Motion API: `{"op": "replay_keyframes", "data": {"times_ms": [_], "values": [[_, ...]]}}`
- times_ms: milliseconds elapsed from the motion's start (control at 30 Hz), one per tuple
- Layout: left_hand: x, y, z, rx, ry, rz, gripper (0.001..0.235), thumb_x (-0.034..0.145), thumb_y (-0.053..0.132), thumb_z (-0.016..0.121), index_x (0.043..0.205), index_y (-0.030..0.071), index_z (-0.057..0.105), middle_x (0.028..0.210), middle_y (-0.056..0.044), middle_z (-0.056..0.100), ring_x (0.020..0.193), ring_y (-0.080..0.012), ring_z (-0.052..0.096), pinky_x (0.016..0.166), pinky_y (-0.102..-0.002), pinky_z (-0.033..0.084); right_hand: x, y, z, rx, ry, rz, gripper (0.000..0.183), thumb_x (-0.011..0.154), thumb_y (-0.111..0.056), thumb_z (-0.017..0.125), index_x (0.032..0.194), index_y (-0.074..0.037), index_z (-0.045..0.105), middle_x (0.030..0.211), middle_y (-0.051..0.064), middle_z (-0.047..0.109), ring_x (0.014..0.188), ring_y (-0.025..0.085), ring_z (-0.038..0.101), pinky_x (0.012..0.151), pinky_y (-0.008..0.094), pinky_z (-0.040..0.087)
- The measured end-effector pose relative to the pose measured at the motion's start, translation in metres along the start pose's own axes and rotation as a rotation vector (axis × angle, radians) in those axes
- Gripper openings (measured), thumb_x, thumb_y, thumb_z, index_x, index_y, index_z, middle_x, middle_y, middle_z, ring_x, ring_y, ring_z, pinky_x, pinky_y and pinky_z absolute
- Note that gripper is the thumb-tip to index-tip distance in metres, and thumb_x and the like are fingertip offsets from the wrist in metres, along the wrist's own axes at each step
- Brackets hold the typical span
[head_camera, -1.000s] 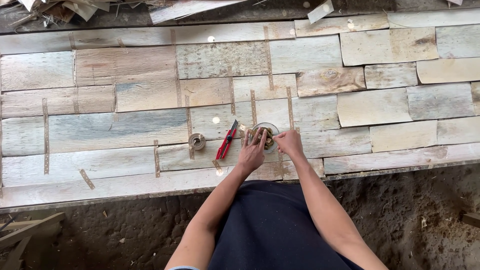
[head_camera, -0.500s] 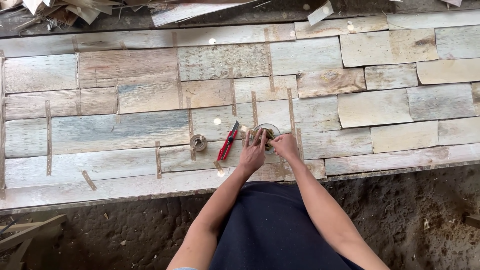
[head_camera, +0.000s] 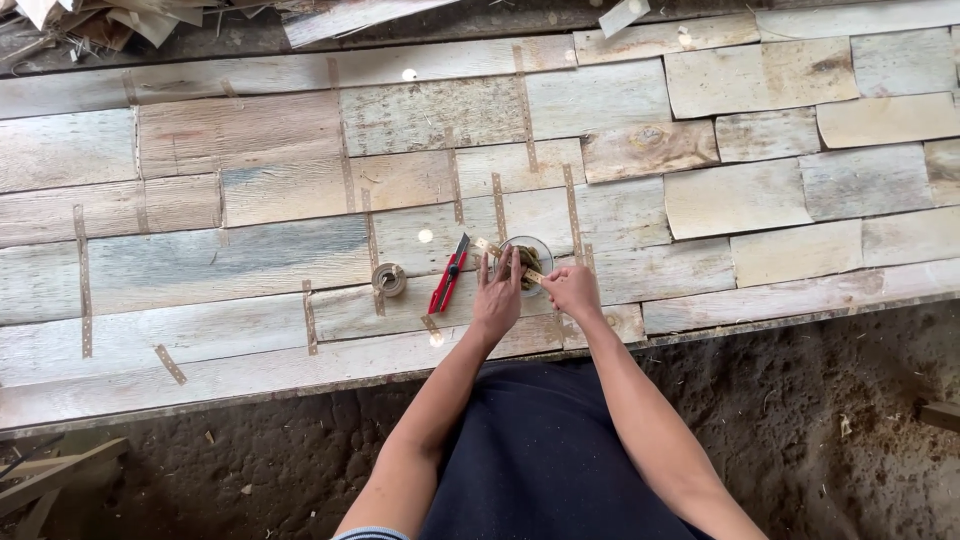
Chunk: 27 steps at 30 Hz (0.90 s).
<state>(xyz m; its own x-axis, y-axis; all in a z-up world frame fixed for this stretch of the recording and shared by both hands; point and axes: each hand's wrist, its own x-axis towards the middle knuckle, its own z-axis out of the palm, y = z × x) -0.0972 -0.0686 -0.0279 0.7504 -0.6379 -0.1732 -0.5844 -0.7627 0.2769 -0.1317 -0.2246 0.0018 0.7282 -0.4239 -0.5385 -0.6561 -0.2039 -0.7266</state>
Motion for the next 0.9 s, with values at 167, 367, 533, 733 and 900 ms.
{"op": "replay_keyframes", "data": {"times_ms": [167,367,533,733,900], "values": [[-0.003,0.002,-0.003,-0.027,0.000,0.004,0.095,0.075,0.007,0.057,0.158,-0.010,0.015,0.124,-0.017,0.073,0.159,-0.0215,0.017,0.126,-0.056,-0.001,-0.001,0.007,-0.008,0.019,0.001,0.019,0.019,0.077,-0.013,0.074,0.087,0.003,0.075,0.050,0.011,0.063,0.035,0.015,0.057,0.034,0.027,0.051],[-0.001,0.003,-0.003,-0.033,-0.022,-0.026,0.096,0.074,0.005,0.055,0.159,-0.009,0.013,0.128,-0.017,0.071,0.159,-0.0215,0.015,0.126,-0.056,-0.004,-0.015,-0.009,-0.027,0.041,-0.026,0.009,0.017,0.075,-0.011,0.074,0.085,0.003,0.074,0.050,0.011,0.062,0.035,0.014,0.057,0.032,0.026,0.050],[-0.001,0.005,0.005,-0.045,-0.022,-0.030,0.094,0.076,0.008,0.055,0.160,-0.006,0.015,0.140,-0.013,0.064,0.159,-0.0229,0.012,0.125,-0.058,-0.006,-0.028,-0.034,-0.052,0.079,-0.052,0.001,0.016,0.075,-0.009,0.075,0.084,0.004,0.073,0.048,0.012,0.059,0.033,0.014,0.054,0.030,0.026,0.048],[-0.003,0.013,-0.001,-0.072,-0.039,-0.085,0.093,0.078,0.007,0.053,0.161,-0.003,0.014,0.141,-0.014,0.064,0.160,-0.0224,0.010,0.125,-0.057,-0.007,-0.039,-0.062,-0.088,0.109,-0.123,-0.038,0.017,0.076,-0.008,0.074,0.086,0.005,0.071,0.048,0.011,0.056,0.034,0.012,0.051,0.031,0.025,0.047],[0.004,0.008,0.042,-0.024,0.073,-0.081,0.071,0.081,0.017,0.064,0.148,0.015,0.040,0.138,-0.004,0.068,0.159,-0.0239,0.014,0.125,-0.062,-0.002,-0.051,-0.104,-0.139,0.224,-0.122,-0.162,0.009,0.084,-0.009,0.070,0.087,0.000,0.070,0.048,0.008,0.051,0.033,0.012,0.047,0.030,0.026,0.042]]}}
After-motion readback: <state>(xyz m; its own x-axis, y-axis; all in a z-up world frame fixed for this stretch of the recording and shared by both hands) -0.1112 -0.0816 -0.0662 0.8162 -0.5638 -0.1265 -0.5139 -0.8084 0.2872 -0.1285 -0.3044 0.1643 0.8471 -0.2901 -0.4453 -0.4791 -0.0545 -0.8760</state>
